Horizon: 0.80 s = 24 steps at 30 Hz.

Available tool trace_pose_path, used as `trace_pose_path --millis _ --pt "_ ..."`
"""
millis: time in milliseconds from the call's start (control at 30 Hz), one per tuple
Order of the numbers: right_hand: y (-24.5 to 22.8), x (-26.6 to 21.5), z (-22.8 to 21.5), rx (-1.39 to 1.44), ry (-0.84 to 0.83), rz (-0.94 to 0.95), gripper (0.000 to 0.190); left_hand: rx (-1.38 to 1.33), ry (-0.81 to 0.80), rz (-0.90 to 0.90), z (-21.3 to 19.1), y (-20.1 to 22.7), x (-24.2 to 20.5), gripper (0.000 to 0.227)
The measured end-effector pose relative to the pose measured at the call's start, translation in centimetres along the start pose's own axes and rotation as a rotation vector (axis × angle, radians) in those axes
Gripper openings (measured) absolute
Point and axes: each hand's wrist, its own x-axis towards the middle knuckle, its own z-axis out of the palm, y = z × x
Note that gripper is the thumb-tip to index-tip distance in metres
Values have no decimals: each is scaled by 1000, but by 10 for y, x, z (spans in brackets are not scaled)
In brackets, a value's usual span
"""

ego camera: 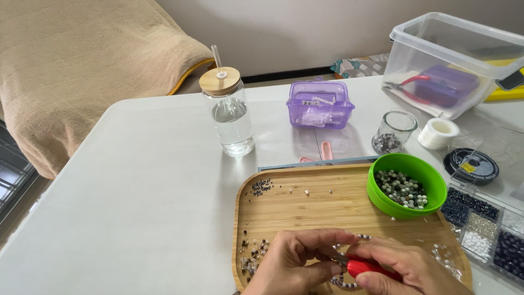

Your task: The person is finishing a beaded jewelry project by cutting the string and then tidying the workspace by gathering loose beads from a wooden tray into a green bowl.

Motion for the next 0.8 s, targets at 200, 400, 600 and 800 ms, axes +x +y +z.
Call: trace_pose_path --millis 200,400,600,800 --pt "7 1 -3 -94 -36 -37 48 12 -4 -3 1 1 0 42" --pt "7 2 -1 -122 -9 -74 47 15 2 -9 1 1 0 42" --pt "2 -7 -3 124 68 293 48 142 63 -32 1 9 -1 44" --pt "18 -59 -25 134 487 673 52 607 245 344 -3 3 -3 59"
